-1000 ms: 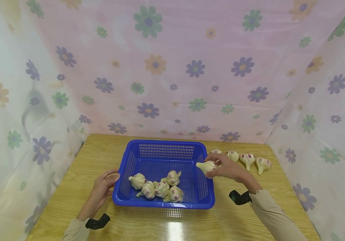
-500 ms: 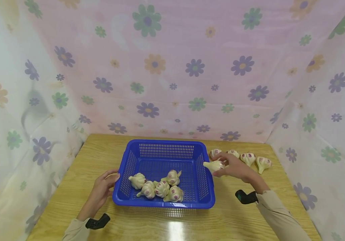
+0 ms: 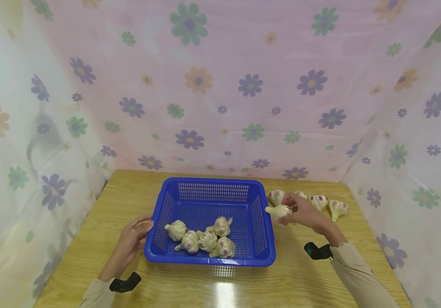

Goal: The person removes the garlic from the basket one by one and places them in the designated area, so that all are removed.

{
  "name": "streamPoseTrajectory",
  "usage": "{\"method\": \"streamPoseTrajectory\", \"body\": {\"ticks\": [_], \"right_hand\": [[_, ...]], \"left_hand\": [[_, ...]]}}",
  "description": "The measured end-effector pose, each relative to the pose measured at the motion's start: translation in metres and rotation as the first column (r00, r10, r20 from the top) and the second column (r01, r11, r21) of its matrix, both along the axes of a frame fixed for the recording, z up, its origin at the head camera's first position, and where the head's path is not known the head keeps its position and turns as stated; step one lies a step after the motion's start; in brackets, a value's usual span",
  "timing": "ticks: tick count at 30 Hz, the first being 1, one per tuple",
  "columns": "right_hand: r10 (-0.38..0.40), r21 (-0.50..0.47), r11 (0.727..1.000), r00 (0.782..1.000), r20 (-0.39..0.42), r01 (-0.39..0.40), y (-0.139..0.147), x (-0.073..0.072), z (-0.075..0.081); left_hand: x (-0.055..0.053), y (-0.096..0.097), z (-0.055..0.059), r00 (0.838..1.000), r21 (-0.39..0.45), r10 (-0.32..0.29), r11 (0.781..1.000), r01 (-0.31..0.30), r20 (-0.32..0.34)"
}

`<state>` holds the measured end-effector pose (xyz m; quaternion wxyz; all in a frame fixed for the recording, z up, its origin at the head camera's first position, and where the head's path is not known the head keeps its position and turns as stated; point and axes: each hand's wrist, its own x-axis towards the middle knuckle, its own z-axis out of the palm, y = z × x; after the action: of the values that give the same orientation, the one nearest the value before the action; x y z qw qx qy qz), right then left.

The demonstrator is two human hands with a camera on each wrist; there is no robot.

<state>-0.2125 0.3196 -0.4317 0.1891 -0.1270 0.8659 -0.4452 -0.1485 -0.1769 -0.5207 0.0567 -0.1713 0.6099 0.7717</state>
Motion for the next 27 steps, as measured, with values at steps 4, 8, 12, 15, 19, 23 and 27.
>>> {"method": "streamPoseTrajectory", "body": {"ticks": [4,8,12,15,19,23,27], "right_hand": [[0.000,-0.007,1.000,1.000,0.011,0.000,0.003,-0.002,-0.003],[0.002,-0.023,1.000,1.000,0.013,-0.002,0.007,-0.005,-0.006],[-0.004,-0.026,1.000,1.000,0.008,0.004,0.011,-0.007,-0.008],[-0.008,-0.024,1.000,1.000,0.013,0.009,0.014,-0.007,-0.009],[-0.010,-0.020,1.000,0.999,0.039,0.011,0.017,-0.008,-0.009],[0.004,0.005,1.000,0.998,0.060,-0.004,0.017,-0.009,-0.011],[0.024,0.030,0.999,0.998,0.065,-0.026,0.016,-0.010,-0.017]], "left_hand": [[0.000,0.000,0.000,1.000,-0.001,0.000,1.000,0.000,0.002],[-0.001,0.000,-0.001,1.000,0.006,0.000,1.000,0.000,0.006],[-0.001,0.000,-0.001,1.000,0.008,0.001,1.000,-0.001,0.006],[0.000,0.000,-0.001,1.000,0.009,0.000,1.000,0.000,0.004],[0.000,0.000,0.000,1.000,0.009,-0.005,1.000,0.005,0.000],[0.001,-0.001,0.000,1.000,0.006,-0.007,1.000,0.007,-0.001],[0.000,-0.001,-0.001,1.000,0.006,-0.006,1.000,0.006,-0.001]]}}
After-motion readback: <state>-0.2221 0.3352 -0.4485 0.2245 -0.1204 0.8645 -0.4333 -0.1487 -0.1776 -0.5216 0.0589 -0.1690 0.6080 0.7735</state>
